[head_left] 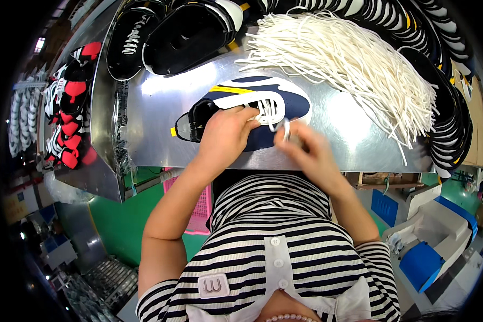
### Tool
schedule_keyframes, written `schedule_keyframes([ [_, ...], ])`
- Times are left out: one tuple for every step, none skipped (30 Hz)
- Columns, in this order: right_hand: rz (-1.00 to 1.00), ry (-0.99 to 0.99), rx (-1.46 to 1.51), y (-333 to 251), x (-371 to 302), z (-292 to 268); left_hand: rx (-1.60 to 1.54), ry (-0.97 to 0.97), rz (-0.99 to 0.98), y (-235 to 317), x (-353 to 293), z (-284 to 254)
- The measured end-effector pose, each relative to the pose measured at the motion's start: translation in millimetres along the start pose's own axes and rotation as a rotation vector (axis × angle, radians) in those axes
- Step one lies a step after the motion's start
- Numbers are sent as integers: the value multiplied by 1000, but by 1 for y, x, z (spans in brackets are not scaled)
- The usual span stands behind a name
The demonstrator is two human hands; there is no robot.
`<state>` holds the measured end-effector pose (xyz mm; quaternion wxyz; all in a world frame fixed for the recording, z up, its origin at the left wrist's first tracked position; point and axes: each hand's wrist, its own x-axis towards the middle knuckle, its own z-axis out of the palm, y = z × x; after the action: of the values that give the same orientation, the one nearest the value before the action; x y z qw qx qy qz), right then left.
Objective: The person laces white cords through the eyelets of a blue and white shoe upper. The person handles several shoe uppers one at a time, threading the lace through multiple points on each upper before placing it back on the metal table.
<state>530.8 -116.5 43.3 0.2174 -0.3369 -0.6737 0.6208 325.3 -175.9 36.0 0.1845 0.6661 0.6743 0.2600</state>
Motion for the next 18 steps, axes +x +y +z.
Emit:
schedule_keyframes([
  [-130, 111, -51, 6, 15, -2, -63, -68, -42, 4, 5, -3],
  [-271, 214, -100, 9, 29, -2, -115, -126, -86, 7, 9, -8],
  [-227, 241, -81, 4, 36, -3, -158, -152, -120, 7, 9, -9],
  [-235, 247, -89, 6, 40, -3, -195, -172, -130, 8, 10, -12],
  [-243, 253, -96, 9, 44, -2, -232, -190, -139, 10, 11, -15],
  [-250, 259, -104, 12, 48, -2, -269, -209, -149, 12, 13, -19],
  [-290, 270, -124, 18, 51, 0, -329, -233, -161, 12, 14, -20],
  [-266, 289, -91, 20, 51, 2, -286, -207, -148, 11, 13, -18],
  [-241, 309, -59, 21, 51, 4, -243, -182, -134, 12, 11, -16],
  [-220, 332, -27, 21, 53, 6, -198, -156, -117, 13, 12, -14],
  [-224, 351, -20, 21, 53, 9, -165, -133, -121, 11, 11, -10],
  [-229, 371, -14, 20, 54, 11, -137, -128, -151, 12, 11, -8],
  [-234, 391, -9, 20, 55, 12, -109, -122, -180, 14, 10, -7],
  [-246, 396, -18, 22, 56, 12, -81, -116, -209, 15, 10, -5],
  [-257, 400, -28, 26, 56, 11, -60, -92, -175, 16, 11, -4],
  [-269, 396, -35, 26, 57, 11, -35, -65, -148, 18, 11, -4],
  [-231, 399, 21, 24, 54, 11, -11, -37, -121, 19, 10, -3],
  [-192, 401, 76, 18, 48, 11, -9, -26, -122, 19, 10, -2],
])
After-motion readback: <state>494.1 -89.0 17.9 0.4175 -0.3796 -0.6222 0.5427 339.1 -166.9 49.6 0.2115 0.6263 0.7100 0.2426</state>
